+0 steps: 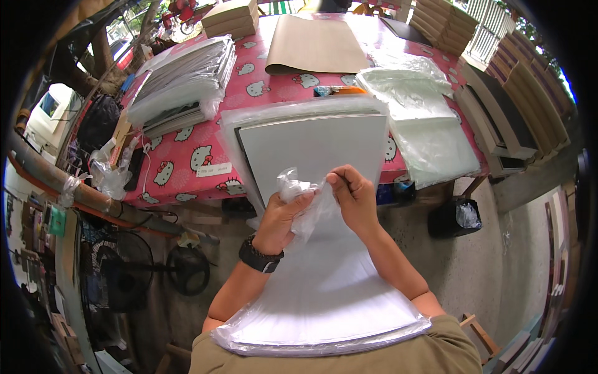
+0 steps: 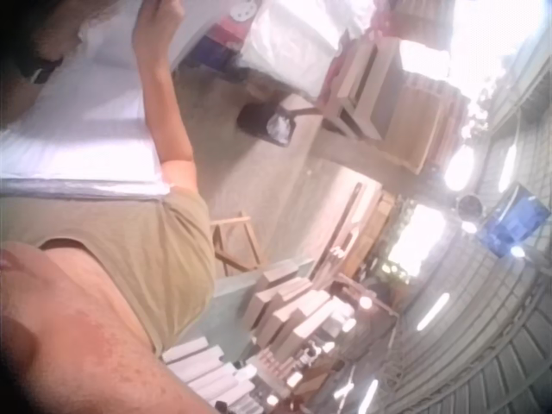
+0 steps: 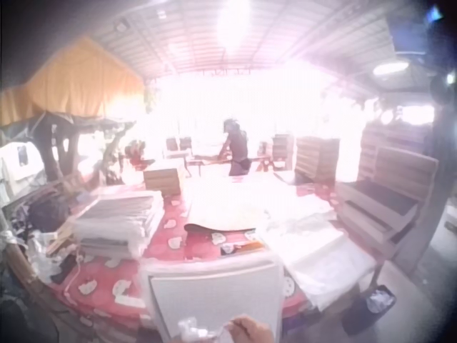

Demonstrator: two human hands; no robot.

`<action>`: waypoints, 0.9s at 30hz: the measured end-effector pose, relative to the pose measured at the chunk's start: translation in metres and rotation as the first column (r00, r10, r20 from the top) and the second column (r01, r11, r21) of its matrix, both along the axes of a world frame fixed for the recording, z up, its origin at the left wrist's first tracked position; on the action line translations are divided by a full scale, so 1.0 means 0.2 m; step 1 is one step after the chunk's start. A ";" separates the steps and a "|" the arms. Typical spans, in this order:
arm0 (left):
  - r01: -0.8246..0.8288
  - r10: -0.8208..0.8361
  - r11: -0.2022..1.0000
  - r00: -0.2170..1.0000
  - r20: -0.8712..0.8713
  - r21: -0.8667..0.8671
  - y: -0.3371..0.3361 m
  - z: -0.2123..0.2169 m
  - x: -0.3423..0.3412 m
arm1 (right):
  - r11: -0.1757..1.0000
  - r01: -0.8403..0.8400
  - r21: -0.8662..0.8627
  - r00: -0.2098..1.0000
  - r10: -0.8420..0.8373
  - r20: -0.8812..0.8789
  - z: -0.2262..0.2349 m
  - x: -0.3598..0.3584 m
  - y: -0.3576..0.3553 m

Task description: The person places white boards and black boards into individual plastic sleeves, smoothing the plastic over the boards and stacking them together.

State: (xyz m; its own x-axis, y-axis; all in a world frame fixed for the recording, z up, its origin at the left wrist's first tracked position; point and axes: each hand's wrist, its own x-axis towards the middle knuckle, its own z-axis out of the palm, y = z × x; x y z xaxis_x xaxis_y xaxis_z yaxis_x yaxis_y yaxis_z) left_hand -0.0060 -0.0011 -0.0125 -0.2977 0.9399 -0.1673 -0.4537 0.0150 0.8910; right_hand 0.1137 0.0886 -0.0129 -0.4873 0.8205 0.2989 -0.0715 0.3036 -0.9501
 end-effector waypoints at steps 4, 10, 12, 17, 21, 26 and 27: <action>-0.069 0.056 0.996 0.981 0.186 0.063 0.00 0.00 -0.01 | 0.998 0.022 0.057 0.999 -0.024 0.031 -0.02 0.01 0.00; 0.059 -0.175 0.958 0.896 0.409 0.281 -0.01 -0.02 -0.01 | 0.988 -0.002 -0.152 0.999 -0.005 -0.048 0.02 0.06 0.06; 0.086 -0.218 0.936 0.903 0.370 0.341 -0.01 -0.06 -0.06 | 0.958 -0.229 -0.170 0.956 0.189 -0.222 0.06 0.09 0.11; -0.027 0.013 0.995 0.989 0.145 0.097 -0.07 -0.12 -0.20 | 0.735 -0.672 -0.092 0.705 0.596 -0.385 0.01 0.11 0.06; -0.378 0.361 0.914 0.923 0.132 0.144 -0.28 -0.28 -0.47 | 0.687 -0.669 -0.284 0.523 0.164 -0.836 0.04 0.28 0.23; -0.940 0.952 0.279 0.298 0.072 0.196 -0.80 -0.29 -0.91 | 0.818 0.207 -0.536 0.536 -0.554 -0.637 0.18 0.74 0.51; -0.975 0.993 -0.034 -0.008 0.118 0.221 -0.86 -0.17 -0.90 | 0.870 0.264 -0.416 0.494 -0.493 -0.716 0.24 0.74 0.50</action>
State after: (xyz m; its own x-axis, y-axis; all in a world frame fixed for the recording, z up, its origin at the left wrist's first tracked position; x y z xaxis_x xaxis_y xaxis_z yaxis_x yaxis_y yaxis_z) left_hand -0.1870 -0.1735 -0.0467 -0.9510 -0.3089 0.0108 0.1886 -0.5522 0.8121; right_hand 0.2624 0.1878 0.0350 0.2232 0.9590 0.1749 -0.7422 0.2835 -0.6072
